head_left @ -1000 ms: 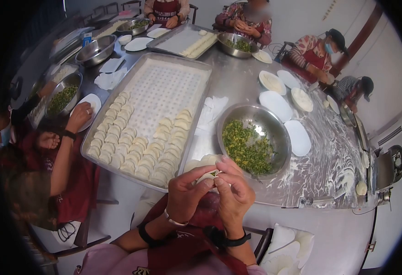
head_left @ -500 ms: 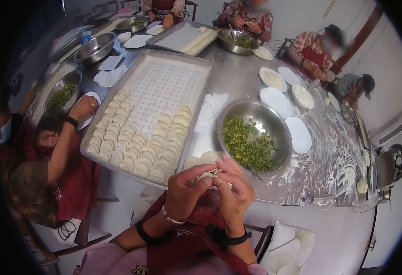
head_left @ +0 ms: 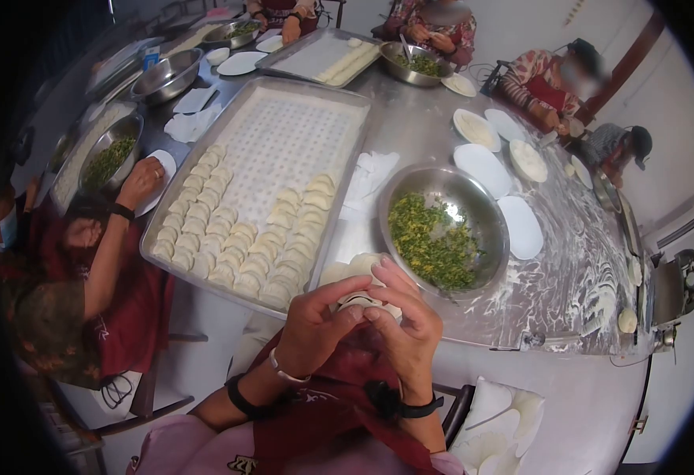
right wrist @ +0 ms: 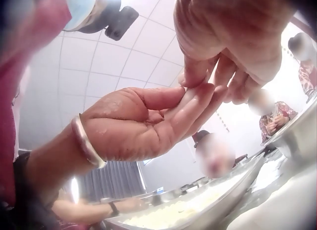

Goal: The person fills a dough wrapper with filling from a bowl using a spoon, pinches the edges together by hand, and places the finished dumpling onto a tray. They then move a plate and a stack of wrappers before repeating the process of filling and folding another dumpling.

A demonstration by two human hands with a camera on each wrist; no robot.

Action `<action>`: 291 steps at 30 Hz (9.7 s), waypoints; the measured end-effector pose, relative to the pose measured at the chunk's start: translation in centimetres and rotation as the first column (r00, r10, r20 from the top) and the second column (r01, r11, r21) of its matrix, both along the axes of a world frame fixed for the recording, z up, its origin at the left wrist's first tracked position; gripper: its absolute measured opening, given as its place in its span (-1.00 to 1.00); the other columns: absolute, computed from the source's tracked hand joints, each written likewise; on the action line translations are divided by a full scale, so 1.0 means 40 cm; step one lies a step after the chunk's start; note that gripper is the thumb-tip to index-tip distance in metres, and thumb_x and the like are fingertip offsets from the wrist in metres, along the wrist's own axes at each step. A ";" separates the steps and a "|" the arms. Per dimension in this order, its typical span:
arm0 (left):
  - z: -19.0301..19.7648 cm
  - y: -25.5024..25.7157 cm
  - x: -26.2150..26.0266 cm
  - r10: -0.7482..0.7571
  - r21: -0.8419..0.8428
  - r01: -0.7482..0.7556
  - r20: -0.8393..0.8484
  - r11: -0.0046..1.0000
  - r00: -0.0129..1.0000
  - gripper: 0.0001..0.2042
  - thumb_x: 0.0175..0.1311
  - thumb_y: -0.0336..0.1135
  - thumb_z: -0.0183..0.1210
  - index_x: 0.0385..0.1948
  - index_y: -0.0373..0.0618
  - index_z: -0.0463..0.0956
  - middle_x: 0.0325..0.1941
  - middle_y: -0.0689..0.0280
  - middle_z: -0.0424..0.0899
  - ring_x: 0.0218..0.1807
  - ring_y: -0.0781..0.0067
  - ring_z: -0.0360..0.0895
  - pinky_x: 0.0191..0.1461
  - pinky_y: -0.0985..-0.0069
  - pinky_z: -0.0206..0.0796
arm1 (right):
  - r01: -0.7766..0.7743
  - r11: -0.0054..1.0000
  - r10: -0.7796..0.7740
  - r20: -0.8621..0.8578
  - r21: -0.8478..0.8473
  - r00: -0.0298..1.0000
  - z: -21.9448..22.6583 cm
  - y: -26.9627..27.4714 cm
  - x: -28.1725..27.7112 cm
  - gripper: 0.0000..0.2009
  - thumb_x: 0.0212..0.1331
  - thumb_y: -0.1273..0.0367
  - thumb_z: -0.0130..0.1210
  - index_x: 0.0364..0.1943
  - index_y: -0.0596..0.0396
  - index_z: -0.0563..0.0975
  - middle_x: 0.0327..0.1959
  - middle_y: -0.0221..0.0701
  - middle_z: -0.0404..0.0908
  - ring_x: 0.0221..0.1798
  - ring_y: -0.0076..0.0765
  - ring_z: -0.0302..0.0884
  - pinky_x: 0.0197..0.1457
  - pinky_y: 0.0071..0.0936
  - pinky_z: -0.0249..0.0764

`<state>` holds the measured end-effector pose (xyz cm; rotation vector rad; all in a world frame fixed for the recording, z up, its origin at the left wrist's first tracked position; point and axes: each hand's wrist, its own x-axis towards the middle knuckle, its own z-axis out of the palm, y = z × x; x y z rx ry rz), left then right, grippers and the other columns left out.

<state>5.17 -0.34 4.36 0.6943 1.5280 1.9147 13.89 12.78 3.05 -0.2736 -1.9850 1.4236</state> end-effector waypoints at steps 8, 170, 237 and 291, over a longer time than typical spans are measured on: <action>-0.009 -0.004 -0.032 -0.100 -0.097 0.073 -0.305 0.993 0.947 -0.61 0.31 -0.51 0.08 0.19 -0.32 0.45 0.04 0.13 0.67 0.00 0.44 0.62 0.06 0.51 0.46 | 0.047 0.994 -0.038 -0.089 0.095 0.995 -0.003 -0.024 -0.012 -0.87 0.02 0.57 0.30 -0.31 0.18 0.67 0.05 -0.16 0.66 0.30 -0.05 0.46 0.13 -0.29 0.55; -0.057 -0.041 0.003 -0.423 0.547 0.007 0.639 0.837 0.642 -0.59 0.51 -0.46 -0.13 0.36 -0.31 0.21 0.31 0.13 0.41 0.34 0.35 0.37 0.45 0.33 0.20 | 0.072 0.987 -0.094 -0.152 -0.147 0.984 -0.030 -0.078 -0.018 -0.73 0.03 0.57 0.32 -0.12 0.21 0.67 0.01 -0.17 0.67 0.36 0.09 0.39 0.29 -0.21 0.43; -0.010 -0.155 -0.004 -0.121 -0.059 0.147 0.318 0.987 0.940 -0.60 0.40 -0.48 0.01 0.27 -0.24 0.36 -0.08 0.43 0.56 -0.08 0.72 0.47 0.03 0.66 0.35 | -0.201 0.976 0.205 -0.045 0.081 0.978 -0.011 -0.101 -0.065 -0.89 0.01 0.51 0.31 -0.34 0.16 0.67 -0.22 -0.27 0.74 0.12 -0.01 0.62 0.37 0.03 0.33; 0.000 -0.137 -0.014 -0.219 0.225 0.101 0.595 0.969 0.773 -0.54 0.52 -0.12 -0.06 0.29 -0.24 0.27 0.19 0.24 0.45 0.22 0.47 0.42 0.35 0.40 0.25 | -0.232 0.970 0.226 0.079 0.068 0.971 -0.036 -0.099 -0.070 -0.62 0.21 0.23 0.21 0.06 0.11 0.61 0.17 -0.21 0.60 0.48 0.08 0.20 0.44 -0.10 0.20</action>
